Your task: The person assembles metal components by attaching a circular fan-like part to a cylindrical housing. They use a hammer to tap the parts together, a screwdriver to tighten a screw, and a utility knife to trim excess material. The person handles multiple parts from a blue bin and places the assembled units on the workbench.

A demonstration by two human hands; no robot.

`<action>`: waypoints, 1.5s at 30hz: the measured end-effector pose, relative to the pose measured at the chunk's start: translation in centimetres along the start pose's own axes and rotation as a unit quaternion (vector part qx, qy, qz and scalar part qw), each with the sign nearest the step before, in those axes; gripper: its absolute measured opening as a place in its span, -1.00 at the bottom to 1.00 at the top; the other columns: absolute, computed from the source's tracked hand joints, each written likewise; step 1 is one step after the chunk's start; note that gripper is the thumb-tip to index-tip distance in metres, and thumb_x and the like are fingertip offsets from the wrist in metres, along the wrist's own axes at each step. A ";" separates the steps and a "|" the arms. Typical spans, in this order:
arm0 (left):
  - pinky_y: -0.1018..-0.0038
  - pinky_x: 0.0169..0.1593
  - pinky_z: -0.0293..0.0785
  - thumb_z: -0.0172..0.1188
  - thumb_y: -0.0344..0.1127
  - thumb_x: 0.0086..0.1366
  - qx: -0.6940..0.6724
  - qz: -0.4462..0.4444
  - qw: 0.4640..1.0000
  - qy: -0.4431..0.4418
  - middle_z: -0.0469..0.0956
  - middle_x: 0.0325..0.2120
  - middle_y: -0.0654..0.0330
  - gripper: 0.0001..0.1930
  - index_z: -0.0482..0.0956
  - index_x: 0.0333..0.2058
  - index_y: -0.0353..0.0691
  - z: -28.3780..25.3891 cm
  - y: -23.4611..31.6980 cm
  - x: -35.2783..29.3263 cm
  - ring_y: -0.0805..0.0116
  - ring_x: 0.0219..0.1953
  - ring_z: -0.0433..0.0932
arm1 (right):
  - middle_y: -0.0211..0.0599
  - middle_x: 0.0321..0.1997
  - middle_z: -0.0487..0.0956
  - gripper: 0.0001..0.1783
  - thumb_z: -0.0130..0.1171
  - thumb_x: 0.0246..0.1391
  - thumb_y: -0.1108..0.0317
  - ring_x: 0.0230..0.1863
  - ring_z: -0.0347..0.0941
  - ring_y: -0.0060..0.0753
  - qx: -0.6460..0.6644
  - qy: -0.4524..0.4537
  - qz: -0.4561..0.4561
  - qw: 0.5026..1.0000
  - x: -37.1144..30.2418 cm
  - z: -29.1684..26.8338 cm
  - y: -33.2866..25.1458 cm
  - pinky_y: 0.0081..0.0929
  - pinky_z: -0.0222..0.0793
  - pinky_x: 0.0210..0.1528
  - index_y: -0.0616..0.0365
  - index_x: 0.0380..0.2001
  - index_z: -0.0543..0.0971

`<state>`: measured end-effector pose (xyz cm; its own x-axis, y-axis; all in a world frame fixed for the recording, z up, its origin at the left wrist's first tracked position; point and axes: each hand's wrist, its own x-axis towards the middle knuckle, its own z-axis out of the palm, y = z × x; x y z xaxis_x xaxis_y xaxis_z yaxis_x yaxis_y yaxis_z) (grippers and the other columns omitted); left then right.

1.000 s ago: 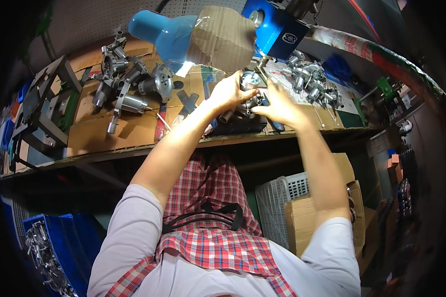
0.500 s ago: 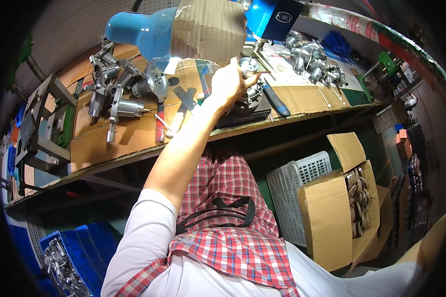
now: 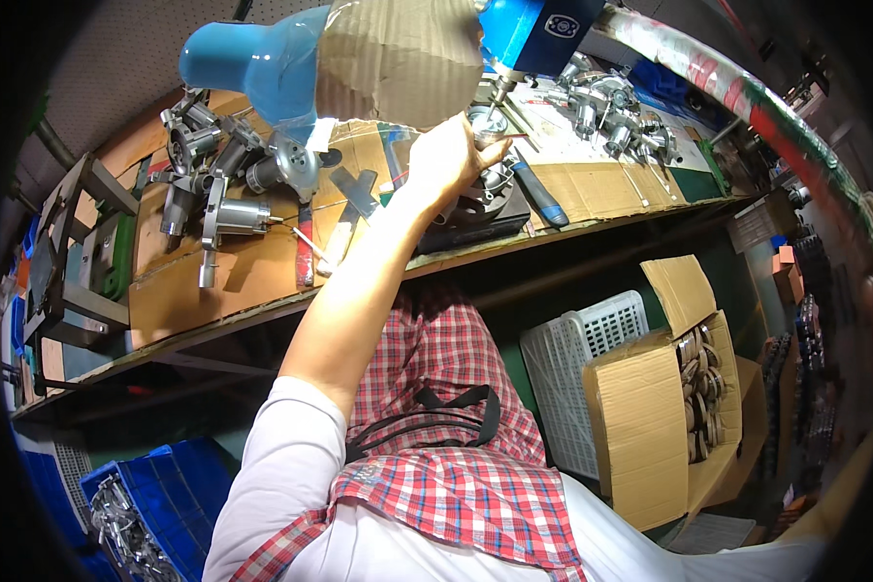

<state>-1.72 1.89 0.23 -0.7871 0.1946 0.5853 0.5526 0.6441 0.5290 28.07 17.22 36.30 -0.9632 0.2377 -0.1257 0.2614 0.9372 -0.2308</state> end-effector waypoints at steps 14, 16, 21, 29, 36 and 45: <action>0.22 -0.30 0.57 0.26 0.27 0.10 -0.011 -0.038 0.999 -0.029 0.59 -0.51 -0.19 -0.25 0.36 -0.18 -0.45 -0.3 -0.2 -0.3 -0.07 -0.40 0.64 | -0.35 -0.46 0.42 -0.43 0.03 0.09 0.31 -0.74 0.22 -0.73 0.105 0.076 -0.025 0.991 -0.1 14.1 5.2 -0.72 0.18 -0.73 0.45 0.11 0.24; 0.21 -0.30 0.57 0.26 0.28 0.10 -0.003 -0.038 0.999 -0.024 0.59 -0.51 -0.19 -0.24 0.36 -0.18 -0.45 -0.2 -0.4 -0.3 -0.08 -0.40 0.64 | -0.39 -0.50 0.41 -0.40 0.05 0.07 0.23 -0.76 0.20 -0.74 0.124 0.051 0.012 0.991 -0.3 11.5 3.7 -0.74 0.14 -0.75 0.42 0.10 0.25; 0.21 -0.29 0.57 0.26 0.29 0.09 0.000 -0.045 0.999 -0.014 0.59 -0.51 -0.18 -0.23 0.36 -0.17 -0.44 -0.8 -0.6 -0.5 -0.09 -0.40 0.64 | -0.38 -0.44 0.44 -0.35 0.03 0.06 0.28 -0.75 0.21 -0.76 0.140 0.063 0.019 0.988 -0.3 11.0 3.9 -0.76 0.11 -0.76 0.36 0.20 0.20; 0.19 0.11 0.31 0.48 -0.17 -0.08 -0.099 0.164 0.949 0.249 0.47 -0.09 -0.06 -0.28 0.37 0.04 -0.28 -1.2 4.3 -2.4 -0.03 0.00 0.44 | -0.28 -0.34 0.51 -0.24 0.06 -0.03 0.44 -0.69 0.28 -0.74 0.410 0.019 -0.006 0.912 0.2 16.1 5.8 -0.73 0.30 -0.62 0.38 0.27 0.11; 0.04 0.16 0.20 0.19 0.18 -0.04 -0.443 0.414 0.781 0.152 0.49 -0.29 0.13 -0.46 0.54 -0.26 -0.18 -4.2 25.6 -8.8 0.07 -0.05 0.41 | -0.20 -0.15 0.53 -0.37 0.08 0.02 0.36 -0.63 0.37 -0.57 0.369 0.120 0.058 0.920 -1.9 19.6 14.4 -0.65 0.33 -0.53 0.32 0.19 0.24; 0.14 -0.01 0.30 0.05 0.14 0.08 -0.409 0.458 0.786 0.074 0.39 -0.45 0.14 -0.52 0.50 -0.38 -0.24 -1.4 22.6 -11.4 0.13 -0.32 0.42 | -0.18 -0.16 0.52 -0.35 0.06 0.04 0.24 -0.56 0.37 -0.50 0.413 0.136 0.087 0.896 -0.2 29.8 20.5 -0.60 0.32 -0.46 0.26 0.19 0.24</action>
<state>20.12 13.19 6.42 0.0494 0.1730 0.9837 0.9076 -0.4190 0.0281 35.46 28.76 2.79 -0.8534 0.5210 -0.0157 0.2593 0.3983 -0.8798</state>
